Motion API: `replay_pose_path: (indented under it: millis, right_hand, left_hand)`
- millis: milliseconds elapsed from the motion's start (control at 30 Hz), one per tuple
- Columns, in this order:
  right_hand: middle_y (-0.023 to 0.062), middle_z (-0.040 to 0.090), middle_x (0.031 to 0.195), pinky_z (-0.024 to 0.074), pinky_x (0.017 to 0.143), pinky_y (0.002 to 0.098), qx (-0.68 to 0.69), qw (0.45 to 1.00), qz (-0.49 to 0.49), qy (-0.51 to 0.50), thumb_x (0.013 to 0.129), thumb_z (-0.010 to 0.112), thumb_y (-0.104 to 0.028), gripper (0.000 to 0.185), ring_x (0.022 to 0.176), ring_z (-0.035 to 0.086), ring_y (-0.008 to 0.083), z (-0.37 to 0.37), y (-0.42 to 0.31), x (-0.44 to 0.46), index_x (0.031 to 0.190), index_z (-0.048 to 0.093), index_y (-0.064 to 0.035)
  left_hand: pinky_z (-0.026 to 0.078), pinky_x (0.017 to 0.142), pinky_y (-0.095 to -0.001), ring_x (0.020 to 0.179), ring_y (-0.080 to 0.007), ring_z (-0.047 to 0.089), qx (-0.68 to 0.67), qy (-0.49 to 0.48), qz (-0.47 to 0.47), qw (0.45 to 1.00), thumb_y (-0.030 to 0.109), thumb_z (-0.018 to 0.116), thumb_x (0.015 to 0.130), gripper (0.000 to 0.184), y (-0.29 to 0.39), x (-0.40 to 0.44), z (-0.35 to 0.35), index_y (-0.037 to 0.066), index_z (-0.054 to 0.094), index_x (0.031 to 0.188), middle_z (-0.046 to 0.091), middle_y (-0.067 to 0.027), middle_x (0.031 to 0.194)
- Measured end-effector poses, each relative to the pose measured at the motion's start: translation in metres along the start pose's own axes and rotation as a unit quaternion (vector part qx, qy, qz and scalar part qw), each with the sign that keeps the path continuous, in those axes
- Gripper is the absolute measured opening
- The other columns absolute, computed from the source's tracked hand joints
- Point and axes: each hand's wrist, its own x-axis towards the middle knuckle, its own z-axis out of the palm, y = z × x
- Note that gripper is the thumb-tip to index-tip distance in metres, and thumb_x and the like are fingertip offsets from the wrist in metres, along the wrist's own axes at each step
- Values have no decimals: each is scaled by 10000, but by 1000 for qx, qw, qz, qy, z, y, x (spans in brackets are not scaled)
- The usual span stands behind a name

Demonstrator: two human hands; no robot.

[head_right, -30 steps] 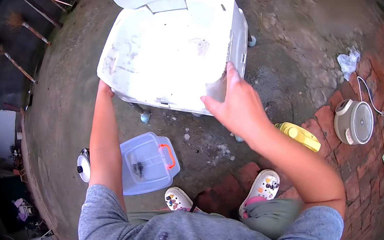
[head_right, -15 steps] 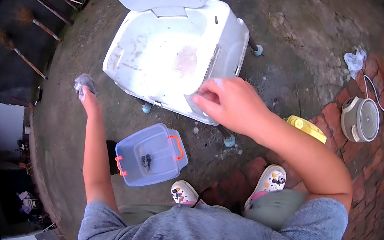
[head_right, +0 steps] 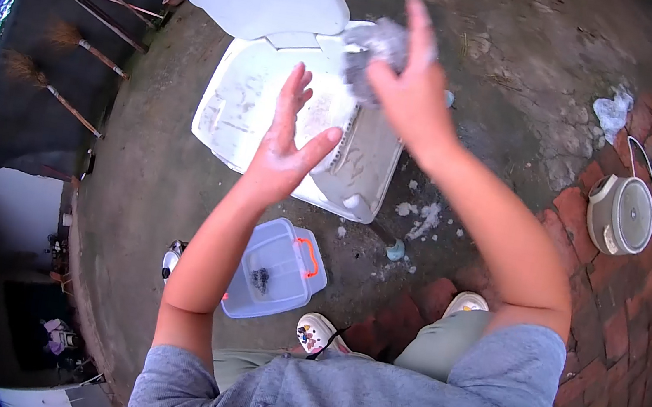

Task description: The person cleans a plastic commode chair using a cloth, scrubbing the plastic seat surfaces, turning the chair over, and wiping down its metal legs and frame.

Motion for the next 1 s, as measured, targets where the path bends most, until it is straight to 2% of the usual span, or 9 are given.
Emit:
replay_pose_path:
  millis: [167, 300, 367, 500, 600, 700, 833, 900, 1000]
  right_hand:
    - [185, 504, 1093, 416, 861, 353, -210, 973, -78, -51, 764, 583, -194, 449, 1006, 522, 295, -12, 34, 16, 1164, 483, -15]
    - [216, 461, 1131, 411, 881, 389, -198, 973, -51, -110, 736, 592, -222, 447, 974, 508, 383, 36, 87, 43, 1083, 519, 50]
    - [233, 461, 1166, 417, 878, 386, -314, 930, -188, -20, 748, 572, -229, 421, 997, 506, 380, 52, 111, 74, 1066, 525, 43]
    - [246, 522, 1108, 433, 856, 383, -224, 964, 28, -144, 765, 544, -249, 376, 985, 532, 367, 45, 144, 121, 1029, 539, 18]
    - [243, 585, 985, 449, 815, 395, -204, 961, 131, -130, 780, 523, -269, 357, 945, 561, 358, 41, 153, 120, 1014, 539, -1]
    - [231, 605, 917, 456, 752, 407, -48, 988, 120, 80, 796, 518, -292, 363, 878, 581, 371, 45, 106, 113, 1024, 527, -10]
    - [243, 536, 961, 410, 812, 396, 242, 966, 61, 73, 795, 471, -307, 419, 905, 520, 364, 72, 51, 126, 1046, 463, 27]
    - [240, 454, 1095, 327, 922, 411, 100, 983, -113, 100, 720, 542, -188, 429, 1047, 406, 370, 108, 44, 116, 1063, 455, 55]
    - [248, 394, 1206, 343, 938, 401, -109, 981, -152, 55, 738, 516, -83, 500, 1064, 406, 366, 108, 43, 86, 1192, 383, 78]
  left_hand:
    - [265, 1017, -397, 1239, -417, 282, 112, 71, 6, 991, 298, 570, 815, 781, -34, 45, 43, -54, 122, 1349, 224, -304, 1343]
    - [361, 937, -406, 1121, -446, 413, 169, 35, -97, 980, 316, 542, 809, 763, -50, 63, 57, -80, 154, 1333, 342, -343, 1249]
    - [397, 890, -417, 1040, -440, 482, 209, 0, -123, 970, 313, 557, 783, 767, -40, 61, 56, -100, 190, 1316, 456, -340, 1139]
    - [320, 983, -347, 1172, -374, 418, 170, -1, -172, 970, 329, 558, 809, 711, -34, 63, 57, -83, 263, 1307, 402, -303, 1254]
    - [327, 972, -386, 1148, -412, 410, 159, 27, -135, 978, 281, 504, 846, 631, -46, 64, 55, -71, 255, 1307, 413, -317, 1213]
    - [222, 1033, -425, 1255, -398, 258, 150, 114, -12, 982, 167, 466, 878, 489, -51, 73, 43, -23, 307, 1299, 240, -271, 1357]
    - [192, 1011, -500, 1256, -413, 240, 362, 277, 250, 854, 196, 517, 825, 536, -29, 150, -14, 18, 337, 1297, 219, -246, 1378]
    - [162, 992, -555, 1295, -340, 213, 409, 270, 263, 831, 280, 470, 850, 498, -20, 185, -38, 132, 355, 1312, 280, -148, 1384]
    - [179, 998, -499, 1196, -330, 351, 498, 241, 268, 789, 345, 388, 902, 368, -17, 209, -54, 168, 456, 1217, 469, -113, 1203]
